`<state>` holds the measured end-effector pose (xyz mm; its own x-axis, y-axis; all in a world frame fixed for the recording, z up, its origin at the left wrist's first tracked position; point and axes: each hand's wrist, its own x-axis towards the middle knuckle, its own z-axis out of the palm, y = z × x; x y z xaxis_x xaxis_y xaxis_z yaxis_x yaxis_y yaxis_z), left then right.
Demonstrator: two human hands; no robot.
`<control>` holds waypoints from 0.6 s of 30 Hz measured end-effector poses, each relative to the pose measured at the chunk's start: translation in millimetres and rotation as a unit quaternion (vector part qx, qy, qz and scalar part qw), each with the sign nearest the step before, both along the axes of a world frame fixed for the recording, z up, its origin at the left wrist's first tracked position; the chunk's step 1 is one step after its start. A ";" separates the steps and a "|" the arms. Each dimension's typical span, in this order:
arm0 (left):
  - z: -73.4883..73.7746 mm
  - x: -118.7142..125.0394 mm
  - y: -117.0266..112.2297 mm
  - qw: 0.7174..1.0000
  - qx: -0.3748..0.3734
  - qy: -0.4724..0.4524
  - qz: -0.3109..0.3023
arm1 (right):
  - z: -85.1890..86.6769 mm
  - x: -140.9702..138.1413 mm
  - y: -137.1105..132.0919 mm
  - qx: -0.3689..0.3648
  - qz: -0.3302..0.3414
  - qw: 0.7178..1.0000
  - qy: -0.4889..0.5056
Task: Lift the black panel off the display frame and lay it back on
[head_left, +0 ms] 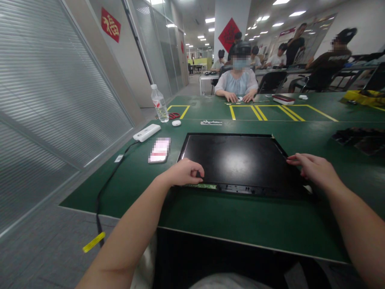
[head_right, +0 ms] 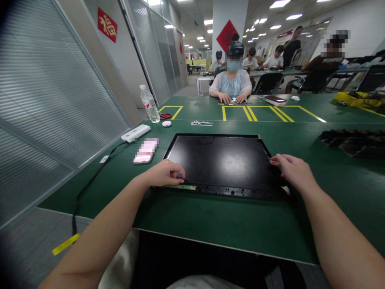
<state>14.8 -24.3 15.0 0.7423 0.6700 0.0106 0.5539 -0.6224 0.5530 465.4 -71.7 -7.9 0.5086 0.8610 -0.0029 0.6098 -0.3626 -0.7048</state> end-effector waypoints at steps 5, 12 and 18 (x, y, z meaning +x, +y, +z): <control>-1.1 -0.3 0.7 1.000 -0.002 -0.003 -0.003 | -3.1 3.0 1.1 0.001 0.004 1.000 -0.001; -8.2 -4.1 5.0 0.995 -0.060 -0.056 0.049 | -1.2 1.1 0.9 -0.009 0.002 1.000 0.008; -9.4 -17.7 19.0 0.953 0.024 -0.149 0.261 | -0.8 0.9 0.4 0.006 0.005 1.000 0.005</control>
